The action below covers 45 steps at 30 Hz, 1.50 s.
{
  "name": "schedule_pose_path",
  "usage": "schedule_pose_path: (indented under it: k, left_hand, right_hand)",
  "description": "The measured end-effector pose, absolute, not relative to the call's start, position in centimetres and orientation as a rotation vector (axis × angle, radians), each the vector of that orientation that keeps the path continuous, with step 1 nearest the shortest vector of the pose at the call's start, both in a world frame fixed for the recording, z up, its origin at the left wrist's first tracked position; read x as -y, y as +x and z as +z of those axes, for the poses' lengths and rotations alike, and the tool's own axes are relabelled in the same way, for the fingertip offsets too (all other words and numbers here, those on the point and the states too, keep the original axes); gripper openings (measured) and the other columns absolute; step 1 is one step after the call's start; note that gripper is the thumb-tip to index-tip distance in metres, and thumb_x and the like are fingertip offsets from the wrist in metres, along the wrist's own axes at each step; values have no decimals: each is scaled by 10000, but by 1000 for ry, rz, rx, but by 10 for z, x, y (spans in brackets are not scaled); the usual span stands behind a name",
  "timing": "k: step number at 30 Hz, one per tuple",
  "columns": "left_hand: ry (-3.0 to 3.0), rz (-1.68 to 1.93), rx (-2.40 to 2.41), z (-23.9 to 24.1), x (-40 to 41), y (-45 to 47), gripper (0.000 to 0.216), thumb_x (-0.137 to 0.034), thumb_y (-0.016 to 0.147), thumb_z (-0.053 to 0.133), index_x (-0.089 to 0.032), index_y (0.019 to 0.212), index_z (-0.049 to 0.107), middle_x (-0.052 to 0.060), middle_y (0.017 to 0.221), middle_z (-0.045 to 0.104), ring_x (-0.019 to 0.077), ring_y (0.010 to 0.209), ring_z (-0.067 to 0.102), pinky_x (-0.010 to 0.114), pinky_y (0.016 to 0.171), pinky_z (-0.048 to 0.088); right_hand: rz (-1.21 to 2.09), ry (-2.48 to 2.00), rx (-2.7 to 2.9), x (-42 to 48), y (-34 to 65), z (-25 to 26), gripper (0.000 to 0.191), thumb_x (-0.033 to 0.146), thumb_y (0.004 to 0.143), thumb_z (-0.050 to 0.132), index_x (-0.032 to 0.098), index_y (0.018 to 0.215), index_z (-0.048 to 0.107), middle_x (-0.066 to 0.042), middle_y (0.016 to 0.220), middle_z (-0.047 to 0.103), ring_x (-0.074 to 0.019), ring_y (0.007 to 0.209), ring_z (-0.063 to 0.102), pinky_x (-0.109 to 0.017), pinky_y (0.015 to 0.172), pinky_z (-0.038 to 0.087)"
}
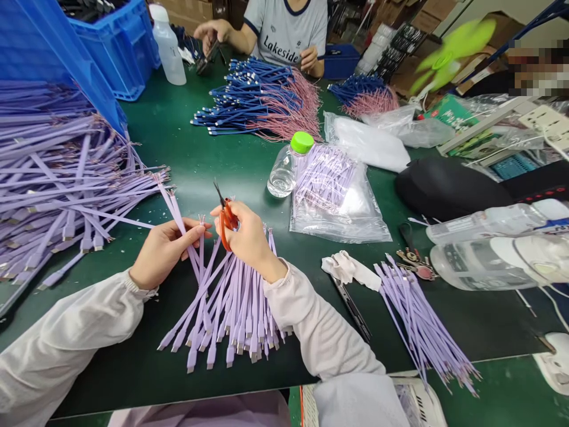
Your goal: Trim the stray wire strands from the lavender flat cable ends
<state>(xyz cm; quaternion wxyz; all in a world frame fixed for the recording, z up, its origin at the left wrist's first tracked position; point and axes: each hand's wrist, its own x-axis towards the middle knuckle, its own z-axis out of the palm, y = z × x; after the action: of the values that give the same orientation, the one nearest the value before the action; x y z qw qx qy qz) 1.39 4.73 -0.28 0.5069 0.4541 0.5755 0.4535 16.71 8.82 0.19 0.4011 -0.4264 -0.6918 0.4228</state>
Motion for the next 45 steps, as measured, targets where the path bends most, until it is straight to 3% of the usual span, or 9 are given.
schedule_pose_path:
  k: [4,11,21,31,34,37,42,45]
  left_hand:
    - [1078,1094,-1363,-3,-48,15,275,-410,686,663,-143,749,665,-11,579,568,83,460,431,173,374,327]
    - [1089,1054,-1295,-4,-46,15,282,-428,731,620,-148,702,623,-35,560,509,55,408,406,171,379,319]
    - [1065,1071,-1278,-5,-45,16,287,-429,722,643,-144,696,622,-39,547,500,46,400,394,168,377,298]
    - [883,1080,-1151,-9,-47,18,307,-443,658,729,-145,713,674,-34,550,495,49,450,400,154,380,279]
    - [812,1095,-1144,-5,-48,17,321,-427,656,737,-136,786,699,-4,639,547,59,496,445,158,402,320]
    - [700,1127,-1130,7,-51,6,353,-400,686,709,-128,911,709,31,778,577,89,579,527,175,425,369]
    - [748,1137,-1207,26,-55,-21,346,-230,804,572,-93,1115,638,-32,569,477,56,512,498,124,403,289]
    - [892,1046,-1288,20,-55,-25,449,-291,781,615,-142,1203,568,-52,507,496,69,448,506,119,364,272]
  right_hand:
    - [1046,-1070,1778,-86,164,6,130,226,791,563,182,883,644,15,747,521,-95,652,462,-250,670,410]
    - [1000,-1100,1767,-88,158,7,81,193,754,572,168,685,603,17,690,504,-106,659,463,-243,643,402]
    - [1061,-1099,1764,-89,159,7,68,204,739,565,166,697,603,10,716,516,-117,681,498,-263,663,420]
    - [1336,-1123,1585,-89,159,6,123,268,759,587,154,726,619,1,724,582,-116,658,558,-269,665,447]
    - [1266,-1149,1615,-90,160,6,117,262,762,568,159,717,600,9,691,566,-120,660,551,-259,656,440]
    - [959,-1198,1812,-96,167,4,104,221,772,542,166,693,582,-5,744,551,-128,694,538,-268,690,435]
    - [700,-1247,2085,-108,178,-6,89,187,779,540,164,715,598,-32,782,558,-153,735,551,-277,710,439]
    - [628,-1222,2037,-109,178,-9,149,165,787,527,151,873,648,-42,818,576,-153,740,555,-273,718,447]
